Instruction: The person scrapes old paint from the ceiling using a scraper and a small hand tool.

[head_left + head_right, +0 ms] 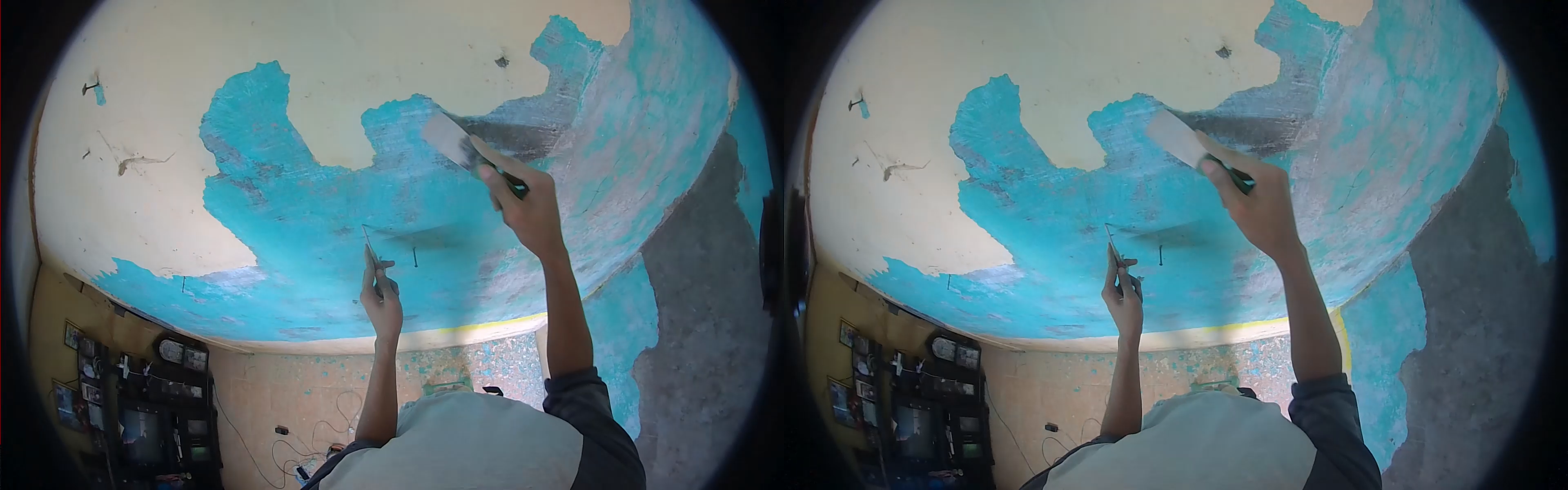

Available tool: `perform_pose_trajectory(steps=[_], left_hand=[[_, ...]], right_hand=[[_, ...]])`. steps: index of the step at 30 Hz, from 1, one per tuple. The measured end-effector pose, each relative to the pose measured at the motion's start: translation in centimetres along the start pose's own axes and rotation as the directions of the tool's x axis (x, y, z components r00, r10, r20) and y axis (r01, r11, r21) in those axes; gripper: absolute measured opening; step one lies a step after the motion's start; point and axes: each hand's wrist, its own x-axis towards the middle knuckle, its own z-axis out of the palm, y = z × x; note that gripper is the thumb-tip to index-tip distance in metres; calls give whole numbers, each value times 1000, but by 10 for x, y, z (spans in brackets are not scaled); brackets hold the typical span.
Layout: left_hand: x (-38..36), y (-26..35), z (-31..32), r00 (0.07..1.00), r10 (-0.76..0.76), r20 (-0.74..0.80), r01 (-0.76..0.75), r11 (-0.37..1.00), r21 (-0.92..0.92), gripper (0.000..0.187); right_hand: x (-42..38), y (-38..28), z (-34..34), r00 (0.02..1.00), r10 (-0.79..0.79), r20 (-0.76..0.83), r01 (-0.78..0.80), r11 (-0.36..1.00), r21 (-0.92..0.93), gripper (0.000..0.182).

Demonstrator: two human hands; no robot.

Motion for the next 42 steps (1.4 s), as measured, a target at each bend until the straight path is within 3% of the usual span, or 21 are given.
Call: perform_pose_trajectory(steps=[4, 6, 10, 13, 15, 16, 18, 22, 24, 30, 33, 36, 40, 42], left_hand=[[0, 4, -2, 999, -25, 30, 25, 1000, 12, 48], [-1, 6, -3, 999, -28, 40, 28, 1000, 2, 48], [0, 10, -8, 997, -45, 55, 44, 999, 14, 48], [3, 11, -15, 996, -66, 61, 64, 998, 20, 47], [4, 8, -19, 993, -65, 95, 62, 997, 39, 47], [5, 9, -19, 994, -67, 86, 64, 997, 35, 47], [4, 11, -18, 992, -79, 95, 75, 996, 44, 47], [0, 7, -16, 993, -81, 91, 80, 997, 15, 47], [3, 5, -18, 993, -76, 86, 72, 996, 45, 47], [6, 11, -18, 996, -38, 81, 35, 998, 49, 46], [3, 12, -19, 993, -73, 96, 67, 996, 62, 46], [4, 13, -18, 993, -74, 92, 70, 996, 55, 46], [2, 15, -16, 994, -71, 88, 66, 996, 63, 46], [3, 16, -16, 994, -70, 81, 66, 996, 57, 46]], right_hand=[[10, -10, -3, 996, 90, 23, -90, 996, 13, 35], [31, -20, 22, 991, -118, 66, 116, 993, 34, 35], [43, -43, 52, 979, -125, 162, 142, 985, -97, 35], [23, -19, 51, 984, -156, 84, 156, 988, 8, 40], [3, 0, 34, 996, -75, -41, 78, 995, 63, 38], [-2, -1, 27, 996, -80, -31, 81, 995, 63, 38], [-12, -8, 17, 988, 153, -26, -152, 988, 37, 37], [18, -26, 42, 999, -25, 33, 25, 1000, -3, 39], [18, -28, 36, 999, -22, 42, 24, 999, -46, 39], [-3, -5, 22, 998, 59, -26, -58, 997, 58, 39], [20, -23, 28, 995, -97, 24, 98, 994, -48, 38], [27, -34, 24, 996, -7, 90, 14, 997, -79, 34], [9, -10, 12, 995, -100, 19, 100, 995, -21, 35], [7, -12, 2, 998, 60, 21, -60, 998, 8, 38]])
